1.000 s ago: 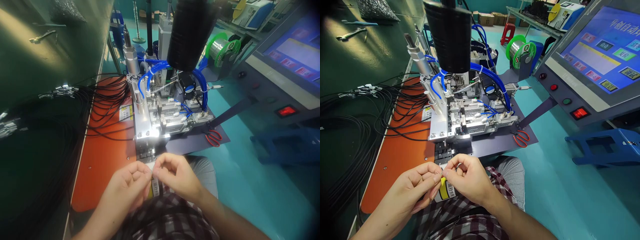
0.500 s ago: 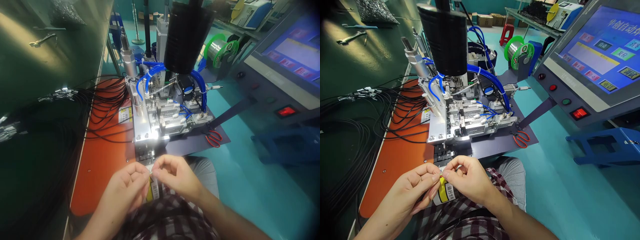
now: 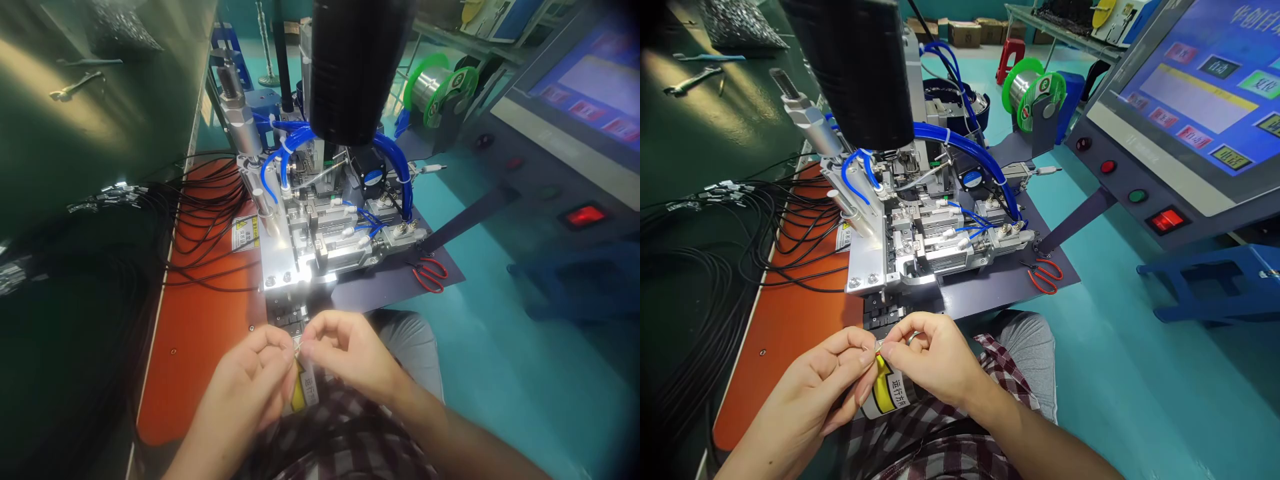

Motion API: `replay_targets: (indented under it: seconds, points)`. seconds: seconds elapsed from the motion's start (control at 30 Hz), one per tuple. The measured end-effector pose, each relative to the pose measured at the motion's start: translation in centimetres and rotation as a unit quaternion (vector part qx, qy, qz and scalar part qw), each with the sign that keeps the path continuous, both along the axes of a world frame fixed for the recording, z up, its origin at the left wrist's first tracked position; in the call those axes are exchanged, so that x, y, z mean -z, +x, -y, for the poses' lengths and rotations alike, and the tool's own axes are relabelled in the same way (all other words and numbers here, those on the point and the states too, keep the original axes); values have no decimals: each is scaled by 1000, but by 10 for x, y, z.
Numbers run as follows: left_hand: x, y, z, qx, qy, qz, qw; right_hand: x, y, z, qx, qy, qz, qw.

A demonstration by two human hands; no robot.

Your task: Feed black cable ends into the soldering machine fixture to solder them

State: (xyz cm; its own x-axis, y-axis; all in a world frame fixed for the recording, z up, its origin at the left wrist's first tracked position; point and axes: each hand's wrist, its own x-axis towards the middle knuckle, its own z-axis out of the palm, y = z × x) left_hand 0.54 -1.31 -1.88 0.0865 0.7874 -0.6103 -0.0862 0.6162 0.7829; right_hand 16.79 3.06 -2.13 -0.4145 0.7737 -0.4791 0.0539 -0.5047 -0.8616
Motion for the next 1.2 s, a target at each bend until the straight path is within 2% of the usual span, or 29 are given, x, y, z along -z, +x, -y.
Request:
replay_targets:
  seconds: [0.43,0.67,1.2]
  points:
    - [0,2,4,6,30,-31,999,0,-3,1,29,-33,-17,999]
    - [0,3,3,7,28,-38,999,0,-2,3,36,15,-1,999]
    - [6,2,2,26,16,-24,999,-2,-6,3,27,37,-9,999]
